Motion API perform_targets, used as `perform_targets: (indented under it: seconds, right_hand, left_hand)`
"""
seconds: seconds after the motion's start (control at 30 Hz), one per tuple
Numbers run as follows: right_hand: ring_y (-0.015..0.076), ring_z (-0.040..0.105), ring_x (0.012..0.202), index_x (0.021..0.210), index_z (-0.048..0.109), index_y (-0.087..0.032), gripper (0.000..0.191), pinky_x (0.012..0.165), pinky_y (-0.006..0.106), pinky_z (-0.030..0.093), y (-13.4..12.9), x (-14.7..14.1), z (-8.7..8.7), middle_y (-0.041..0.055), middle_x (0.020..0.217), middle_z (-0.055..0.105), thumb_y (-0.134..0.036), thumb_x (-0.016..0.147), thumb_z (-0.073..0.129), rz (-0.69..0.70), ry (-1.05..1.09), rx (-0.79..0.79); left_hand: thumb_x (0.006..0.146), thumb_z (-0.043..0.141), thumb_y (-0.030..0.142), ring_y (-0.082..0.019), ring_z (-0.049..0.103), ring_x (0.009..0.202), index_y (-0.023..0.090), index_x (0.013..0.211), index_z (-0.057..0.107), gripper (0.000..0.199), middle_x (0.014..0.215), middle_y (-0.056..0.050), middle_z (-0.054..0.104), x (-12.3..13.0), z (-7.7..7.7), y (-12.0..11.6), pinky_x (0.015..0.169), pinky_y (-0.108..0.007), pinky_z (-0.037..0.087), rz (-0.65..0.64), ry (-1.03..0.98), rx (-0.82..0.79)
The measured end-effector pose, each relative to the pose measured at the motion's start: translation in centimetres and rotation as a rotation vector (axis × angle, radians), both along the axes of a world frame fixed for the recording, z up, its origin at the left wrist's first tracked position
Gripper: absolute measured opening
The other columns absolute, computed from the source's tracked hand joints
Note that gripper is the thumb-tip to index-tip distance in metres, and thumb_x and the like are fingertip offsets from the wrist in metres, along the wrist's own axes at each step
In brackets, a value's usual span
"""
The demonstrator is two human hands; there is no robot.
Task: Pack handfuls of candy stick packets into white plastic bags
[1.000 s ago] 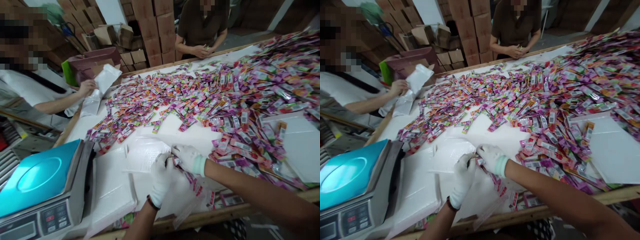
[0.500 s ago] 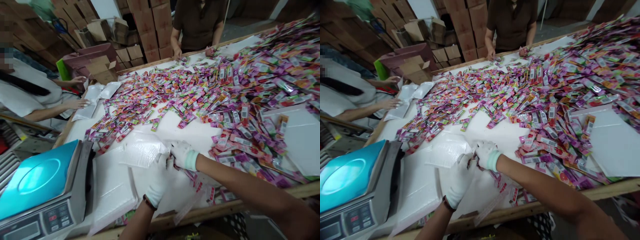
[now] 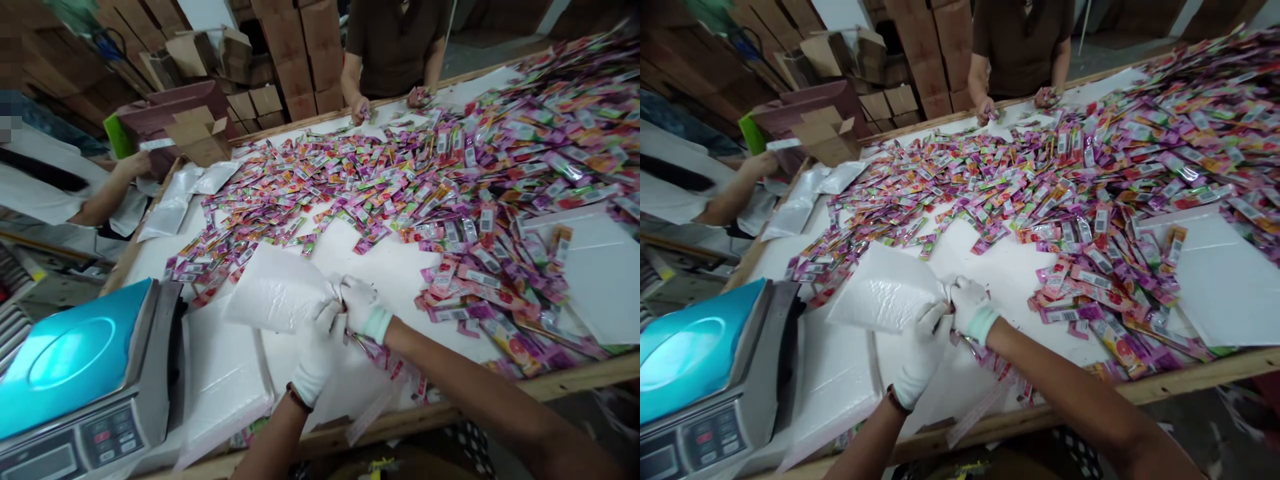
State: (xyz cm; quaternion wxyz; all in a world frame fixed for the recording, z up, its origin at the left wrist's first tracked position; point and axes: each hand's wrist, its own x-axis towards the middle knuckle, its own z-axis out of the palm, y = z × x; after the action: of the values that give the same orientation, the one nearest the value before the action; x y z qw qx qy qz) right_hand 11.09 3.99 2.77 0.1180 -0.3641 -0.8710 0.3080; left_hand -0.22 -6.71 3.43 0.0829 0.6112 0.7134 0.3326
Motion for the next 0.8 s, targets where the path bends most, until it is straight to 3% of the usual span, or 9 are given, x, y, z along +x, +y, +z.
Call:
perform_targets:
  seconds: [0.13, 0.23, 0.3, 0.37, 0.43, 0.53, 0.6, 0.67, 0.8]
  right_hand:
    - [0.0198, 0.059, 0.091, 0.106, 0.064, -0.016, 0.033, 0.085, 0.033, 0.047, 0.7, 2.0, -1.7, 0.0049, 0.101, 0.065, -0.026, 0.075, 0.068, 0.048, 0.412, -0.306]
    - [0.0195, 0.058, 0.091, 0.091, 0.066, -0.015, 0.016, 0.086, 0.032, 0.046, 0.2, 1.9, -2.7, 0.0064, 0.096, 0.065, -0.017, 0.077, 0.059, -0.060, 0.498, -0.220]
    - [0.0174, 0.056, 0.078, 0.078, 0.064, -0.016, 0.006, 0.077, 0.030, 0.046, 0.4, 1.4, -2.3, 0.0043, 0.082, 0.062, -0.017, 0.075, 0.059, -0.075, 0.426, -0.208]
    - [0.0156, 0.054, 0.070, 0.074, 0.063, -0.016, 0.008, 0.072, 0.029, 0.046, 1.3, 1.5, -0.7, 0.0017, 0.076, 0.062, -0.024, 0.075, 0.063, 0.043, 0.347, -0.272]
    - [0.0173, 0.059, 0.077, 0.083, 0.067, -0.016, 0.018, 0.078, 0.031, 0.049, 3.0, 2.6, 1.4, 0.0026, 0.083, 0.067, -0.034, 0.080, 0.063, 0.130, 0.388, -0.346]
    - [0.0221, 0.062, 0.105, 0.102, 0.068, -0.019, 0.029, 0.094, 0.037, 0.048, 5.9, 5.5, 3.4, 0.0067, 0.111, 0.069, -0.041, 0.084, 0.061, -0.086, 0.737, -0.453]
    - [0.0226, 0.064, 0.106, 0.100, 0.066, -0.021, 0.029, 0.093, 0.038, 0.051, 7.1, 7.0, 3.4, 0.0070, 0.113, 0.069, -0.041, 0.080, 0.065, -0.307, 0.975, -0.590]
    - [0.0207, 0.068, 0.088, 0.093, 0.065, -0.022, 0.026, 0.079, 0.034, 0.055, 7.2, 7.6, 2.4, 0.0062, 0.098, 0.072, -0.039, 0.074, 0.069, -0.431, 1.031, -0.775]
    - [0.0185, 0.063, 0.057, 0.088, 0.066, -0.020, 0.030, 0.052, 0.030, 0.052, 4.6, 6.7, 1.0, 0.0055, 0.071, 0.070, -0.049, 0.078, 0.063, -0.315, 0.735, -1.014]
  left_hand:
    - [0.091, 0.053, 0.019, -0.019, 0.065, 0.096, 0.019, 0.108, 0.070, 0.025, 0.106, -0.008, 0.070, -0.1, -0.7, 0.2, 0.086, -0.031, 0.052, 0.029, -0.194, -0.027]
    - [0.086, 0.054, 0.017, -0.018, 0.065, 0.091, 0.019, 0.095, 0.073, 0.021, 0.097, -0.007, 0.071, 0.9, -0.7, 0.6, 0.086, -0.031, 0.051, -0.054, -0.238, -0.023]
    - [0.081, 0.055, 0.016, -0.017, 0.065, 0.084, 0.018, 0.084, 0.072, 0.017, 0.087, -0.004, 0.072, 1.2, -0.1, 1.2, 0.083, -0.030, 0.051, -0.036, -0.345, -0.003]
    - [0.079, 0.057, 0.019, -0.014, 0.060, 0.065, 0.018, 0.076, 0.068, 0.011, 0.069, 0.000, 0.066, 1.0, 1.0, 1.7, 0.067, -0.026, 0.050, 0.084, -0.599, -0.020]
    - [0.080, 0.059, 0.026, -0.011, 0.049, 0.048, 0.018, 0.071, 0.062, 0.012, 0.052, 0.004, 0.055, 0.1, 2.6, 2.0, 0.048, -0.022, 0.040, 0.186, -0.899, -0.063]
    - [0.082, 0.062, 0.037, -0.008, 0.037, 0.036, 0.019, 0.066, 0.051, 0.027, 0.042, 0.007, 0.045, -1.4, 5.3, 2.4, 0.038, -0.021, 0.029, 0.229, -1.174, -0.053]
    - [0.080, 0.065, 0.040, -0.007, 0.033, 0.032, 0.021, 0.063, 0.045, 0.033, 0.040, 0.009, 0.041, -2.0, 7.0, 2.7, 0.034, -0.020, 0.026, 0.234, -1.249, -0.011]
    - [0.079, 0.066, 0.041, -0.007, 0.032, 0.031, 0.022, 0.064, 0.043, 0.033, 0.041, 0.010, 0.037, -2.0, 8.3, 3.1, 0.033, -0.020, 0.025, 0.235, -1.261, -0.009]
    - [0.080, 0.061, 0.043, -0.008, 0.033, 0.032, 0.022, 0.064, 0.043, 0.032, 0.044, 0.009, 0.035, -0.7, 9.6, 3.7, 0.033, -0.021, 0.026, 0.246, -1.204, -0.045]
